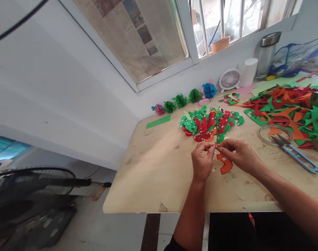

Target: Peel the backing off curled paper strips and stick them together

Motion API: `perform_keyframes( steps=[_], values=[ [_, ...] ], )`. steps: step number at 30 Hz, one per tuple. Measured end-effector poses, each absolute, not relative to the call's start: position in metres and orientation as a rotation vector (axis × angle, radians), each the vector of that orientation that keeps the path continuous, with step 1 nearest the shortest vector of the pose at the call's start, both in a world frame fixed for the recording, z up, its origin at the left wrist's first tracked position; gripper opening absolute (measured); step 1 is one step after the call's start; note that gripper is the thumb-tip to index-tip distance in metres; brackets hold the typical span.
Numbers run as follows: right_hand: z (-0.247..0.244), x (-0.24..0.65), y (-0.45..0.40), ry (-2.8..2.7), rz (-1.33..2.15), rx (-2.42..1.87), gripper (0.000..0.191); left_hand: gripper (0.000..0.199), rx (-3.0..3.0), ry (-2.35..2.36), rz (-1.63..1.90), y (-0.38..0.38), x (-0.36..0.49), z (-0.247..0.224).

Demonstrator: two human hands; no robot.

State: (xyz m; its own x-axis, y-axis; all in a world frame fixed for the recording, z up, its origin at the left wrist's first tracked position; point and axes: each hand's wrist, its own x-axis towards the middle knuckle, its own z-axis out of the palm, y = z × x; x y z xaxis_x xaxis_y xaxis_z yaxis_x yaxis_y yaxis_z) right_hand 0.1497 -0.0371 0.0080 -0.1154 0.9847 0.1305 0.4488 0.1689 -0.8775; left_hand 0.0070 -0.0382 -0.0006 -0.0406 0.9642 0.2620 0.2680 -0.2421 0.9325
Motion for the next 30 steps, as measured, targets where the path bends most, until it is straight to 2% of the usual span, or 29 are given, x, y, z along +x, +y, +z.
perform_keyframes(
  steps=[20, 30],
  values=[
    [0.0019, 0.1514, -0.0347, -1.718, 0.935, -1.381, 0.023, 0.011, 1.727, 1.328, 1.294, -0.0391, 0.0017, 0.0059],
    [0.0016, 0.1515, -0.0344, -1.732, 0.839, -1.424, 0.023, 0.010, 2.037, 1.337, 1.324, -0.0375, 0.0024, 0.0001]
  ],
)
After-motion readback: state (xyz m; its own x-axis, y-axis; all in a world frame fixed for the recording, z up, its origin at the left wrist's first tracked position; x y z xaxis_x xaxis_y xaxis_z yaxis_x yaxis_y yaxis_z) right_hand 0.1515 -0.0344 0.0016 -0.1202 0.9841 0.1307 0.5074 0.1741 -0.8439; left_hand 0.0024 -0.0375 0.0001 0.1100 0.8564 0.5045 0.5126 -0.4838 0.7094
